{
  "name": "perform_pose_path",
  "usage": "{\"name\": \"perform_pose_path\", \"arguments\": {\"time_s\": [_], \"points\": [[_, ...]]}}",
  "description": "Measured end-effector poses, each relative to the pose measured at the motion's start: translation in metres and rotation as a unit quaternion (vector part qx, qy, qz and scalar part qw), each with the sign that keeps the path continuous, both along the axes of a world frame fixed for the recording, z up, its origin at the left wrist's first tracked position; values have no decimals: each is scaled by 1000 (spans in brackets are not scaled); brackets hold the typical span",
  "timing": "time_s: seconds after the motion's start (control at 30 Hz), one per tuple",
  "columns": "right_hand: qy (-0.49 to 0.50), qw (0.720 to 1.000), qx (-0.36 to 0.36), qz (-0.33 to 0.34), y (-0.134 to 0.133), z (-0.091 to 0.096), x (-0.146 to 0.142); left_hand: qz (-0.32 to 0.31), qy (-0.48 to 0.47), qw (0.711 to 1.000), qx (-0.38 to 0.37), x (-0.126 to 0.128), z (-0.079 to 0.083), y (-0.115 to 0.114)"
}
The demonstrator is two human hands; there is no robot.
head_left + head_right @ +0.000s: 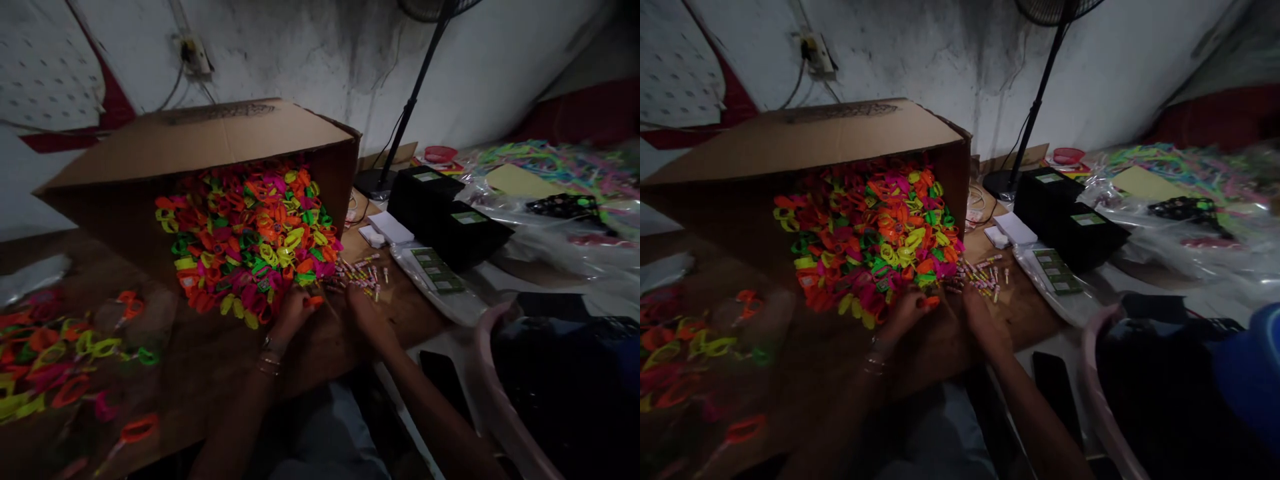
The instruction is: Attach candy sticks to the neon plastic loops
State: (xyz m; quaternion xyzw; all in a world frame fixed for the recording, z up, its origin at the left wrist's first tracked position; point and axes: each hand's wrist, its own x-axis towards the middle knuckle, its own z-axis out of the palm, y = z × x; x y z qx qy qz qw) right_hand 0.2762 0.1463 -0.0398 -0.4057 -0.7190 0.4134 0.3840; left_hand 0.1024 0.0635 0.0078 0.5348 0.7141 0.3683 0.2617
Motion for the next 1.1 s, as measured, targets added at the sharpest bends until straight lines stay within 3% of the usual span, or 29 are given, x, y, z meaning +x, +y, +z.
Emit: {"name": "perform_pose_path", "arguments": {"time_s": [0.1,0.23,0.37,0.47,0.57,0.67,0.77,0.83,1.1], "points": [[93,990,-89,52,-26,12,-1,-28,-67,997,-30,3,5,-26],[208,952,-205,96,-78,27,-13,-34,-203,978,-19,16,15,-63],[273,916,-280,89,-124,36,-24,52,-348,935,41,27,22,-97],[288,901,-310,94,-140,42,-26,128,-330,932,75,30,28,-113],[263,921,-276,80,-137,53,-16,148,-226,960,77,26,41,-123],[242,939,-214,119,-126,67,-2,61,-141,988,16,21,58,-127],[221,936,-167,217,-117,84,4,-48,-147,987,-37,20,72,-128],[189,937,-145,256,-112,94,5,-85,-147,985,-41,21,78,-127],[89,939,-112,311,-96,103,13,-128,-60,986,-94,18,81,-123]]}}
